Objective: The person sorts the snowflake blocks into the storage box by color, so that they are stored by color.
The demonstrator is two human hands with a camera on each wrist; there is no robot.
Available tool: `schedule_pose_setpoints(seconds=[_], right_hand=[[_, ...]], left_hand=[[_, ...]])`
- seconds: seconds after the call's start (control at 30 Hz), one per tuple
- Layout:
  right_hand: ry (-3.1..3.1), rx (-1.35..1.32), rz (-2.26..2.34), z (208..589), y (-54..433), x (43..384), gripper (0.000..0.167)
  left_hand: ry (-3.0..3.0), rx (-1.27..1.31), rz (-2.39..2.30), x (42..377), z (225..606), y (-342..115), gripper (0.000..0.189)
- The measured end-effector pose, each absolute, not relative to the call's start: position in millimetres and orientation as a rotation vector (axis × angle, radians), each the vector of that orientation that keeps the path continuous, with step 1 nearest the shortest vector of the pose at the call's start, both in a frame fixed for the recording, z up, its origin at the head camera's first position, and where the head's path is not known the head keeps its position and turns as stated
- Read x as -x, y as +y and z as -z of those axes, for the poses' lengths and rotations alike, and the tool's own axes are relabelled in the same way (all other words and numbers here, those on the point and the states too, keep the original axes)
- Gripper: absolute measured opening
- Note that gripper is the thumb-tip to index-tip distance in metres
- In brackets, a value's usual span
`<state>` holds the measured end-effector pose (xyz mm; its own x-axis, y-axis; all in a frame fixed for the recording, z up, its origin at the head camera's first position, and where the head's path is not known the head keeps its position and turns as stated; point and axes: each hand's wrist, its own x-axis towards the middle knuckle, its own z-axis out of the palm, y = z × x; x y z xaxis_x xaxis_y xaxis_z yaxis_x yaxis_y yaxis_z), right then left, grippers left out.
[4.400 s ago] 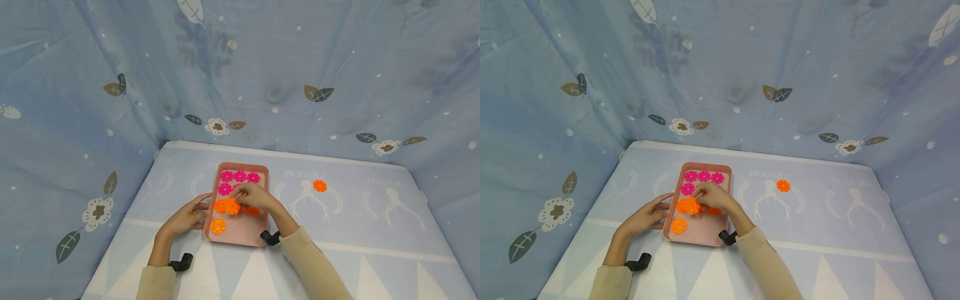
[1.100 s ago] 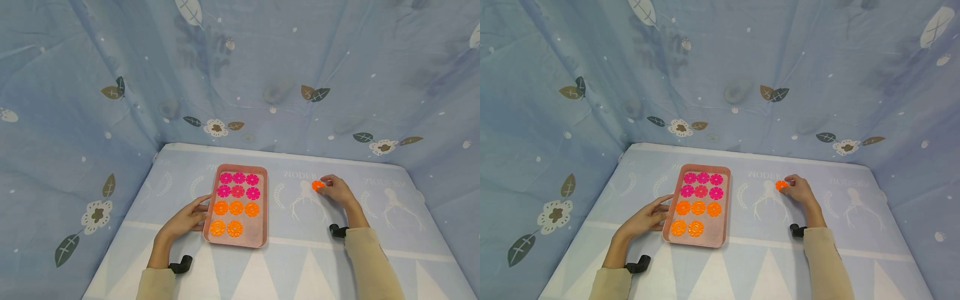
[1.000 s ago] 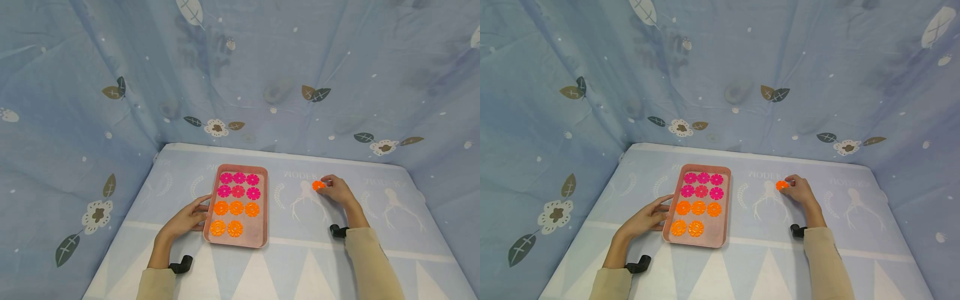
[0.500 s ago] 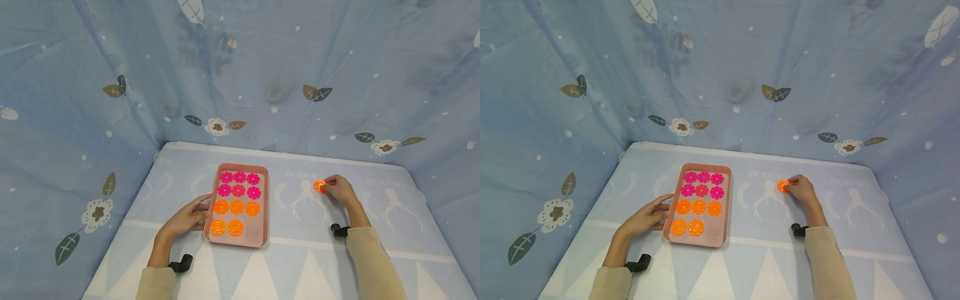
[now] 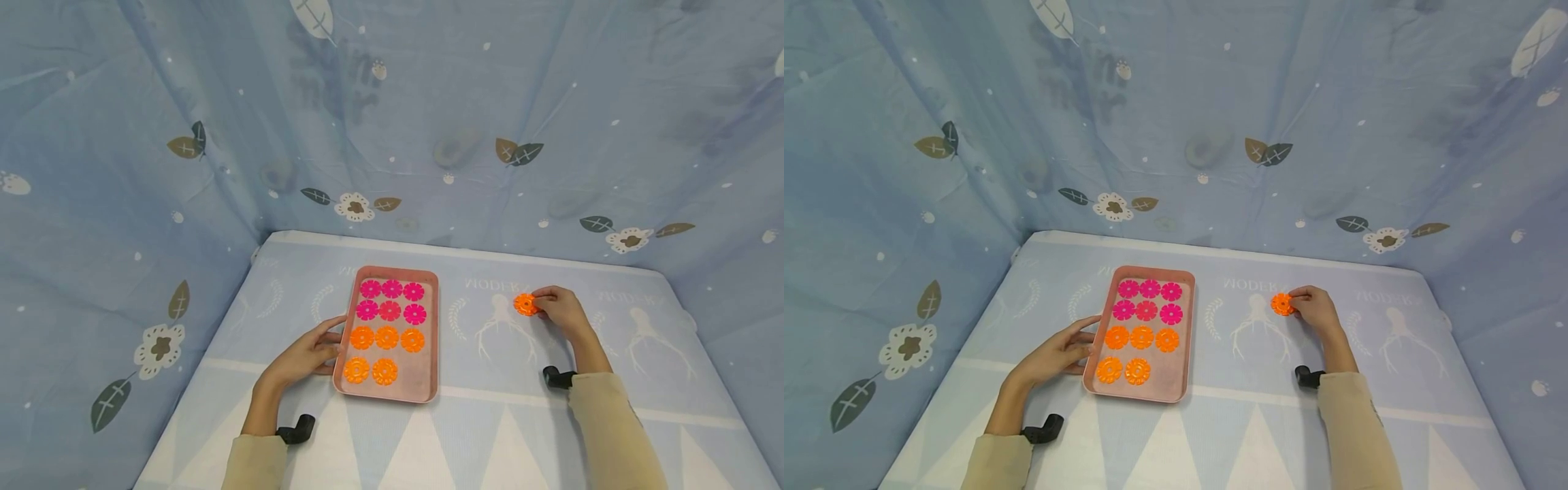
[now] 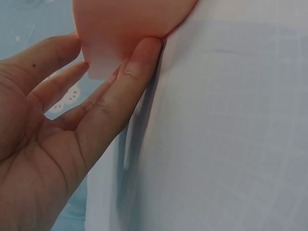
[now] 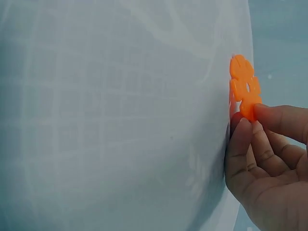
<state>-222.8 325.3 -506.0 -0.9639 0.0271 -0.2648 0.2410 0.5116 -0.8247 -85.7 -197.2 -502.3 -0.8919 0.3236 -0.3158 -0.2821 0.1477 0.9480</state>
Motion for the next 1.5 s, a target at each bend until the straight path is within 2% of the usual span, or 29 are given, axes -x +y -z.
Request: schedule_pose_setpoints(seconds=[0.27,0.57,0.9,1.23,1.5], right_hand=[[2.485,-0.247,1.488,500,323,220,0.032],[2.455,-0.086,1.561,483,308,213,0.035],[2.426,0.101,1.578,458,278,201,0.029],[2.355,0.300,1.565,450,242,187,0.024],[2.307,0.358,1.546,442,213,178,0.020]], left_hand=[[1.977,-0.050,-1.796,86,503,-197,0.062],[1.973,-0.058,-1.800,86,505,-198,0.062],[1.975,-0.057,-1.799,86,505,-197,0.062],[1.981,-0.052,-1.794,86,506,-197,0.062],[1.989,-0.049,-1.791,86,506,-197,0.062]])
